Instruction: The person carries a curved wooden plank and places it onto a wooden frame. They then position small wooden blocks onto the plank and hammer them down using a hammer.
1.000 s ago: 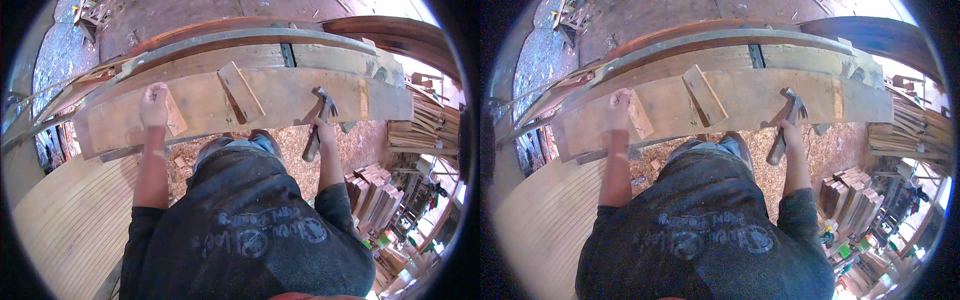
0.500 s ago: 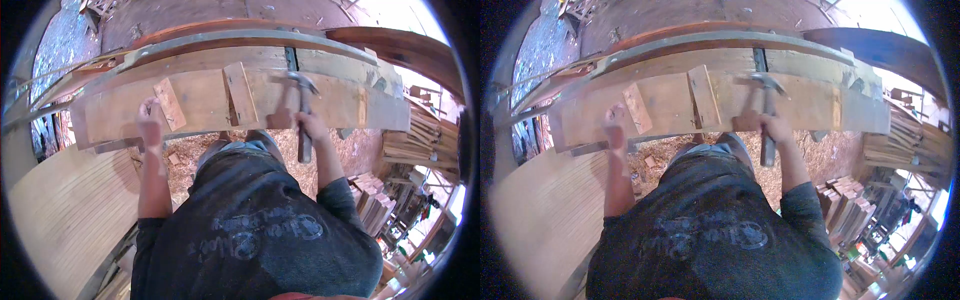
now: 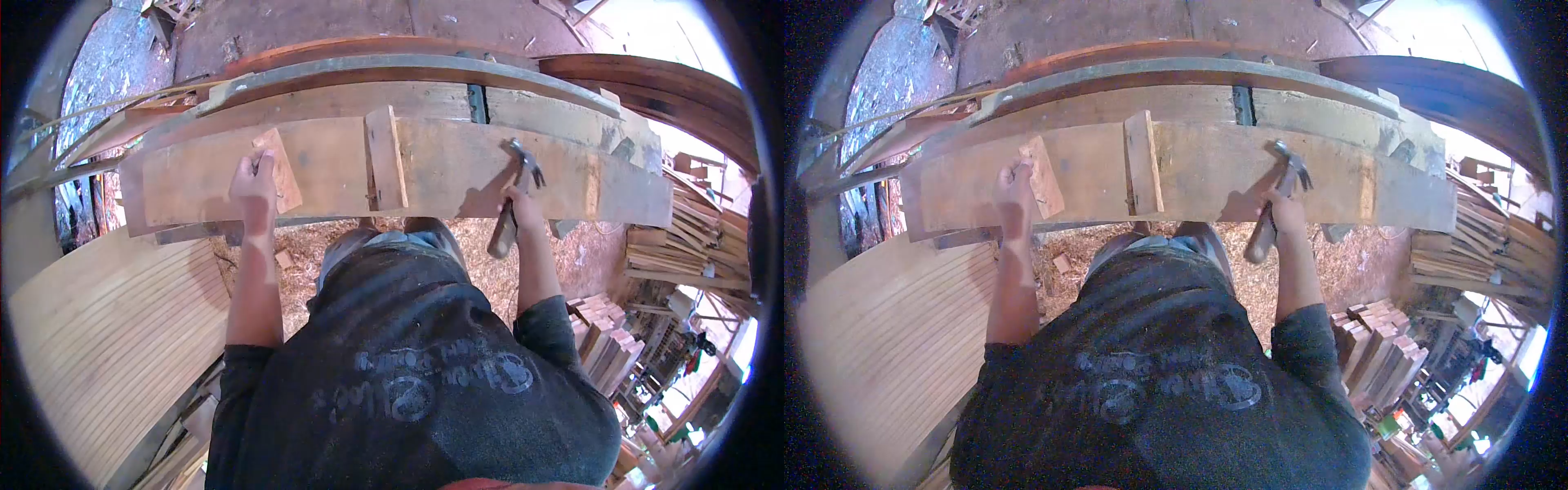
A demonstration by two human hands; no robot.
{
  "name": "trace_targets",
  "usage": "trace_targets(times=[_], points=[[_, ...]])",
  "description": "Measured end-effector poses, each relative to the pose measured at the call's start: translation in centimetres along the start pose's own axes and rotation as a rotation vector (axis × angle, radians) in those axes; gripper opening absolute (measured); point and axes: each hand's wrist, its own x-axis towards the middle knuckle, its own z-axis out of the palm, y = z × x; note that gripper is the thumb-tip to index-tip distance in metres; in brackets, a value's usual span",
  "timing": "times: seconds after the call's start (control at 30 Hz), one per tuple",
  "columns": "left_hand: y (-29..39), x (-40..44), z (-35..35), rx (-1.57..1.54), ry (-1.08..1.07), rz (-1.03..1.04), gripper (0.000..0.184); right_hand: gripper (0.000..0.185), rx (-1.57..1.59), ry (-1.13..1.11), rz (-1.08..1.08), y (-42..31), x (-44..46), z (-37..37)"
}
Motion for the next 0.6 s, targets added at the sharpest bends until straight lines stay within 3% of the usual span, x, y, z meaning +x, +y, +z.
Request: trace_targets(times=[0.1, 0.13, 0.17, 0.2, 0.33, 0.4, 0.47, 0.57, 0.6], points=[[1.3, 0.0, 1.7, -0.056, -0.02, 0.037, 0.026, 0.02, -0.086, -0.01, -0.086, 3.6, 3.1, 3.1], [1.5, 0.3, 2.1, -0.047, -0.021, 0.04, 0.025, 0.022, -0.193, -0.179, 0.039, 0.5, -0.8, 6.6], [1.6, 0.1, 2.4, -0.034, -0.027, 0.034, 0.024, 0.019, -0.298, -0.473, 0.052, -4.3, -5.6, 9.4], [1.7, -0.2, 2.8, -0.022, -0.033, 0.027, 0.023, 0.019, -0.562, -0.638, -0.033, -3.6, -4.8, 11.1], [2.6, 0.8, 2.6, -0.236, 0.02, -0.049, 0.022, 0.019, -0.25, -0.545, 0.002, -4.0, -2.1, 5.8], [0.9, 1.7, 1.1, -0.258, 0.027, 0.0, 0.022, 0.014, -0.2, -0.291, -0.022, -3.1, -0.1, 1.9], [0.9, 1.8, 0.4, -0.178, 0.014, 0.005, 0.023, 0.02, -0.046, -0.042, 0.015, -4.4, -0.1, 0.6], [1.6, -0.6, -0.5, -0.056, 0.013, 0.026, 0.025, 0.018, 0.009, -0.076, -0.082, -0.6, 2.4, 3.8], [2.0, -1.0, -0.4, -0.016, 0.013, 0.038, 0.025, 0.017, -0.176, -0.263, -0.106, -0.8, 0.4, 6.4]])
